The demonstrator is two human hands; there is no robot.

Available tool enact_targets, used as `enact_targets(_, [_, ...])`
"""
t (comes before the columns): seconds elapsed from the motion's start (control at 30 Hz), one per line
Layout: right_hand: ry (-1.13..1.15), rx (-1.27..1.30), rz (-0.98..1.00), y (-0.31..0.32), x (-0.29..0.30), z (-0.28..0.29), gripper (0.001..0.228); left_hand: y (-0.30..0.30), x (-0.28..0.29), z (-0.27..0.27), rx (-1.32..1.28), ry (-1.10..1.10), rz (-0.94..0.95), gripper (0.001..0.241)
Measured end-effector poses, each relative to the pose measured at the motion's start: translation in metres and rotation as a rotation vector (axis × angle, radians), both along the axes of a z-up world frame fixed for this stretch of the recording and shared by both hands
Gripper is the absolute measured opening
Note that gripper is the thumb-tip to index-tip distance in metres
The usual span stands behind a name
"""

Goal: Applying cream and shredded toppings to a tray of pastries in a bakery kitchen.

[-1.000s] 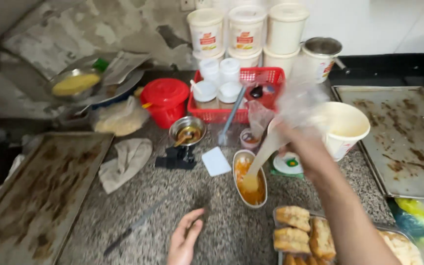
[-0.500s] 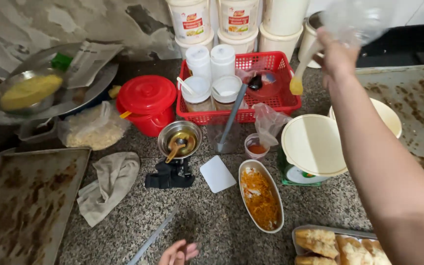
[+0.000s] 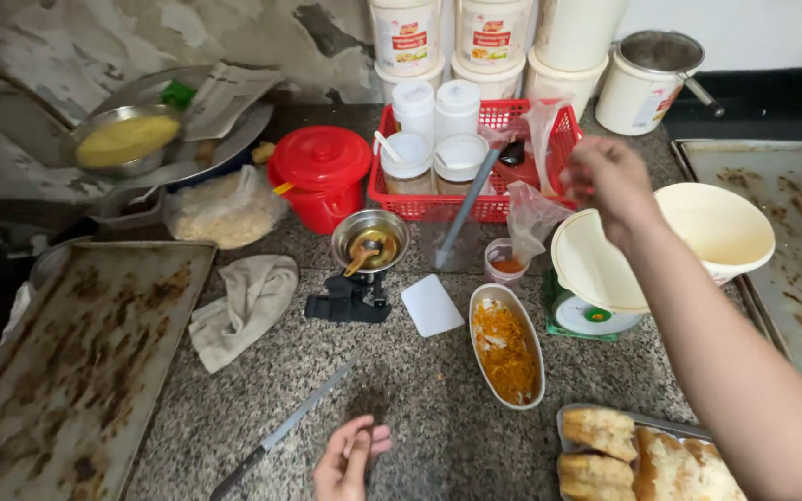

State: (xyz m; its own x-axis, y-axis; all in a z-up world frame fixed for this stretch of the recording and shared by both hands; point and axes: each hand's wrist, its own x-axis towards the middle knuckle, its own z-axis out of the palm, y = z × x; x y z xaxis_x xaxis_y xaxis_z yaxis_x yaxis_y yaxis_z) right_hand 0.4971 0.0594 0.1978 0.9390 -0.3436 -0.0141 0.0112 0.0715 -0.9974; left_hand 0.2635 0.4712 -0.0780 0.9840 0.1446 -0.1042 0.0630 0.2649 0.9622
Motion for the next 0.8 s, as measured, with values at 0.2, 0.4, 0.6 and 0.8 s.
enact_targets(0.2, [0.163,-0.046,0.198,0.073,-0.092,0.002,0.03,-0.014,-0.005,0.063,0.1,0.119,-0.05,0.03])
enact_targets(0.4, [0.497,0.245,0.337,0.199,-0.176,-0.009,0.051,-0.078,-0.013,0.213,0.874,-0.534,-0.109,0.05])
enact_targets(0.6, [-0.061,0.925,1.233,0.223,-0.164,-0.145,0.085,-0.092,-0.002,0.22,1.018,-0.542,-0.351,0.064])
enact_targets(0.8, [0.318,0.776,0.346,0.14,-0.179,-0.062,0.056,-0.06,-0.003,0.156,1.143,-0.446,-0.282,0.06])
